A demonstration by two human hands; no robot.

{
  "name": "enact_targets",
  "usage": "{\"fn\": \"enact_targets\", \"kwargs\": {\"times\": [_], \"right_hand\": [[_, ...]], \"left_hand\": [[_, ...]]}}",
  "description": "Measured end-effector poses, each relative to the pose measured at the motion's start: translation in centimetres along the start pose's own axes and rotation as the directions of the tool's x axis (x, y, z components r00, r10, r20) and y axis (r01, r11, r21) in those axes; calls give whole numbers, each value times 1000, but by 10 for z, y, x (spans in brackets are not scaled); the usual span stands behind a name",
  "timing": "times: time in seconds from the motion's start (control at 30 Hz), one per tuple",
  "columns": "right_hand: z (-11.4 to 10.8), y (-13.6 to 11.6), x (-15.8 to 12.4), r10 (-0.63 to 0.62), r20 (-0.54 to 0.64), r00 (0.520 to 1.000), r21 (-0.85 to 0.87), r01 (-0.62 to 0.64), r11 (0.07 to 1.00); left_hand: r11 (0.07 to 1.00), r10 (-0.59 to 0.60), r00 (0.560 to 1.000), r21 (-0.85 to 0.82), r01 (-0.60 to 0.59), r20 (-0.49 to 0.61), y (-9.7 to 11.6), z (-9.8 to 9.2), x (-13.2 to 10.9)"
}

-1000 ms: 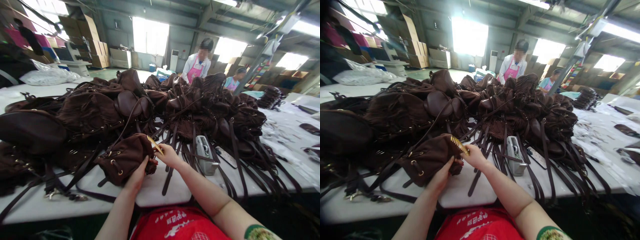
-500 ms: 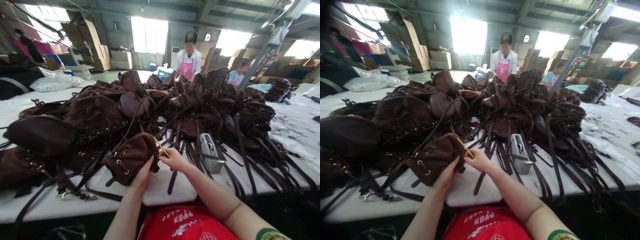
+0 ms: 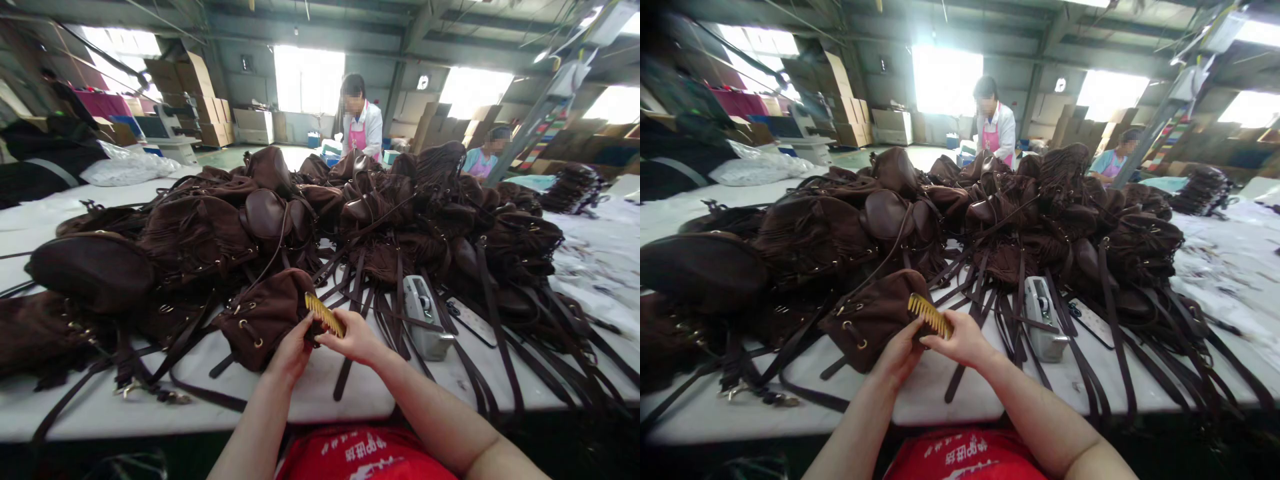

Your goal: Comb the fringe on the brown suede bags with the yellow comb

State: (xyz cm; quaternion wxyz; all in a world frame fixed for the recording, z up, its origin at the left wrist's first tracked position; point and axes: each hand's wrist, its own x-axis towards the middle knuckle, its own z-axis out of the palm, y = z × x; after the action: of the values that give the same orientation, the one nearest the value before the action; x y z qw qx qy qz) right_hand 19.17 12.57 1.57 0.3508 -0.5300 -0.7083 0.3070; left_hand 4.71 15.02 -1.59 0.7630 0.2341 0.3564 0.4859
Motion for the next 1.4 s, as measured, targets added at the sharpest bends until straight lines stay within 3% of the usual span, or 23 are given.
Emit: {"fn": "enact_targets", "kwargs": {"times": [0.1,0.23,0.33,0.47,0.67,0.83,0.93,1.1,1.27,1.4], "right_hand": [[-11,6,8,26,-112,993,-30,-29,999],[-8,15,22,-39,-235,971,-333,-43,942],[-2,24,30,-188,-164,968,-501,83,862],[5,37,36,-280,-30,959,-549,218,807],[16,50,40,-208,-90,974,-485,140,864],[14,52,43,-160,-109,981,-434,98,896],[11,45,41,-164,-46,985,-502,119,856],[10,33,35,-132,86,988,-549,157,821],[6,28,26,-53,137,989,-567,122,814],[9,24,12,-63,288,956,-536,215,817]], "left_hand": [[999,-21,999,36,19,51,3,0,-3],[997,-68,991,48,63,117,2,-7,-5],[990,-117,978,101,100,175,6,-14,-7],[974,-182,955,175,143,233,15,-18,-11],[986,-123,980,131,103,154,21,-25,-6],[977,-90,952,-159,141,291,26,-28,-4],[948,-65,955,-281,151,291,29,-24,-3],[935,-108,974,-314,167,197,35,-20,1],[935,-189,942,-243,258,276,37,-21,2],[930,-210,899,-205,304,383,37,-14,2]]}}
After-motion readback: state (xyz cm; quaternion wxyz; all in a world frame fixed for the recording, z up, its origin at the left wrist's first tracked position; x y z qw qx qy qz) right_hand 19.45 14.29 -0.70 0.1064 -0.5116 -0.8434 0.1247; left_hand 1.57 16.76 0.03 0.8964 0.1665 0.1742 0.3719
